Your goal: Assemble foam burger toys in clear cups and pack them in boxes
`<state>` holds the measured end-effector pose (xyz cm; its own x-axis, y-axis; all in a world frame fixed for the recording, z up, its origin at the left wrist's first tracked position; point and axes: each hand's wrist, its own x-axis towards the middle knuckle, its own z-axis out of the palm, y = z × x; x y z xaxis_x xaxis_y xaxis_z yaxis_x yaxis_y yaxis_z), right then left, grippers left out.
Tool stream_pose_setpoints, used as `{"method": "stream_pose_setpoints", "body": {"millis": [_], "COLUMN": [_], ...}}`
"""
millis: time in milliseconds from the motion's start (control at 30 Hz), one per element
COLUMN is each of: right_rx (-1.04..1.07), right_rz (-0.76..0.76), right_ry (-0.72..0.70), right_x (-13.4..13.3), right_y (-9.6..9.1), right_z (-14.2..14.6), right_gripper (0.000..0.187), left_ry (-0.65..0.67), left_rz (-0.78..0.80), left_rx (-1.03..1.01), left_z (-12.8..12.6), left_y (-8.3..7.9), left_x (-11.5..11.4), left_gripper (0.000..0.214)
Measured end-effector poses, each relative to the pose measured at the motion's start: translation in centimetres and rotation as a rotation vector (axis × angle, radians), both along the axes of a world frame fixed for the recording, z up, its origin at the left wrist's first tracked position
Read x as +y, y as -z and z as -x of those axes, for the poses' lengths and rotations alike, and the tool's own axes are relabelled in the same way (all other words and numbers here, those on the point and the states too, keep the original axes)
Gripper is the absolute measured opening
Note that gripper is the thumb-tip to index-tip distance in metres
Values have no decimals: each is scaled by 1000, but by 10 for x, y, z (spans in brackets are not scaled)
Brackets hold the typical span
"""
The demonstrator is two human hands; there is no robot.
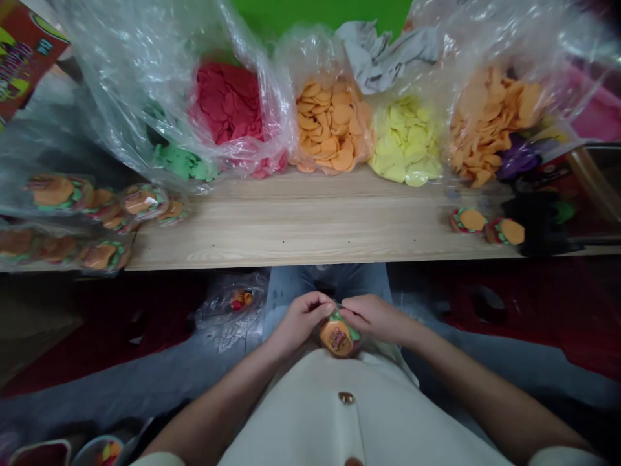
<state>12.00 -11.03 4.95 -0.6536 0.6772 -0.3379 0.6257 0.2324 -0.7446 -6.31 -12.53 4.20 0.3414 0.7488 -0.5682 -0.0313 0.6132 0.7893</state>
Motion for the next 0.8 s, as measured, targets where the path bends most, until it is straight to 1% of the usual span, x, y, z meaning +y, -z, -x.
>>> {"method": "stream_pose_setpoints", "body": {"millis": [100, 267, 367, 433, 500, 567, 633, 667, 733, 800], "right_rx": [39, 55, 74, 93, 150, 219, 251, 254, 252, 256], "right_rz": [22, 10, 6, 8, 47, 109, 160, 167, 139, 90], "right_ry": [-11, 78, 160, 234, 302, 389, 447, 446, 400, 411], "right_x": [-4, -16, -22, -22, -17, -10, -4, -3, -7, -16], "right_y": [3, 14, 24, 29, 31, 32, 32, 32, 35, 38], "right_z": [0, -9, -13, -11, -4, 5, 11, 12, 11, 6], "right_gripper": [34, 35, 38, 40, 39, 36, 36, 36, 38, 38], "left_ry": [-2, 8, -28, -34, 30, 137, 223, 237, 193, 108], "left_rz": [41, 153, 146, 105, 53, 24, 32, 46, 75, 118], "left_rx": [-37, -143, -161, -105, -48, -30, -41, -50, -62, -98], "left_z": [1, 4, 6, 8, 11, 13, 15, 16, 16, 16], "left_y": [-2, 2, 7, 7, 6, 4, 2, 1, 1, 2], "left_x": [-2, -11, -12, -4, 11, 26, 36, 37, 33, 20], "left_gripper": [19, 20, 21, 19, 19, 21, 22, 22, 23, 26]}}
